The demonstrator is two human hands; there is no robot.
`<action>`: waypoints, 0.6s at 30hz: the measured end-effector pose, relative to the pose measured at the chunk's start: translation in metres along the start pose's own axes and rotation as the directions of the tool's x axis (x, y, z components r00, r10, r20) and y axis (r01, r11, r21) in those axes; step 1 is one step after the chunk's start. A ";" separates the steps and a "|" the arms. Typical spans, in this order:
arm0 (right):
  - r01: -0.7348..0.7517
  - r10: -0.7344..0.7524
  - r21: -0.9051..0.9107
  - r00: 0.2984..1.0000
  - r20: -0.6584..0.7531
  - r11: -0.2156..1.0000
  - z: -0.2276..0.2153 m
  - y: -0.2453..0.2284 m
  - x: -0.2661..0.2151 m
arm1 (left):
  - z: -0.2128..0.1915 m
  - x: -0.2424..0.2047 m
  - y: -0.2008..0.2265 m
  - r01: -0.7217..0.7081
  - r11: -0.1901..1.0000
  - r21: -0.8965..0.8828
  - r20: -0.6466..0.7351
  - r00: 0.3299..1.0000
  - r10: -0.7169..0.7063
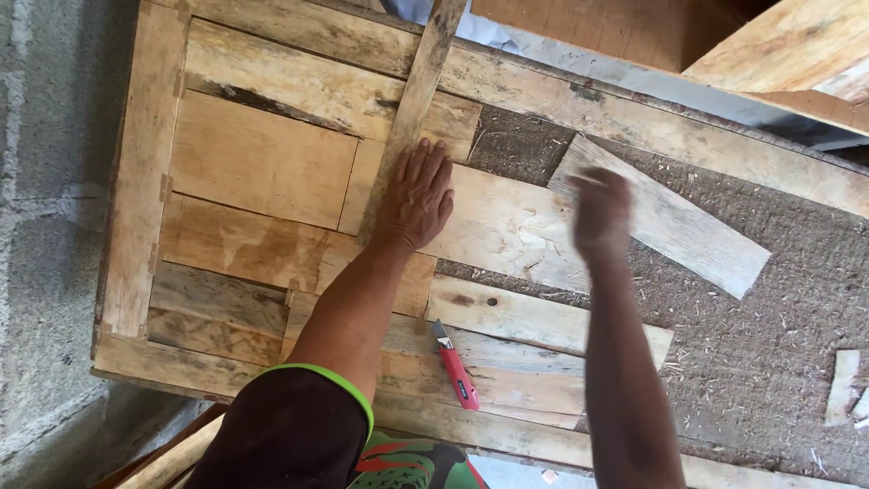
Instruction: Measuring, cutting, and fitting thin wood pieces into a larger wooden surface assembly.
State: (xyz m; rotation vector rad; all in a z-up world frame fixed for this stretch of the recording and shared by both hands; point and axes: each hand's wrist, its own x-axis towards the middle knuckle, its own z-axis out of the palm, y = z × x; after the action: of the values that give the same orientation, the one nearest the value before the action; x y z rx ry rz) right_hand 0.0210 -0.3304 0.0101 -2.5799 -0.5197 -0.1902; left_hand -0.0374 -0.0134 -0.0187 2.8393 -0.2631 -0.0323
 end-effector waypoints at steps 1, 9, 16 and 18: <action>0.000 0.000 0.002 1.000 0.000 1.000 0.012 -0.025 0.015 | -0.001 0.000 0.000 0.001 1.000 0.001 0.000 1.000 -0.001; 0.351 -0.217 -0.265 0.878 0.426 0.898 0.041 -0.112 0.076 | -0.009 0.001 0.000 -0.002 1.000 0.005 0.017 1.000 0.002; 0.184 -0.066 -0.311 0.932 0.356 0.933 0.084 -0.078 0.075 | -0.010 0.004 -0.003 -0.022 0.999 0.044 0.036 0.999 0.021; 0.328 -0.216 -0.380 0.926 0.309 0.865 0.084 -0.091 0.081 | -0.007 0.003 -0.003 -0.024 1.000 0.013 0.026 0.999 0.024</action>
State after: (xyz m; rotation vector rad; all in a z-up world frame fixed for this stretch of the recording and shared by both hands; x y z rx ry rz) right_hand 0.0625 -0.1889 -0.0042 -2.9648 -1.0515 -0.0675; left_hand -0.0330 -0.0090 -0.0133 2.8499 -0.3041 -0.0622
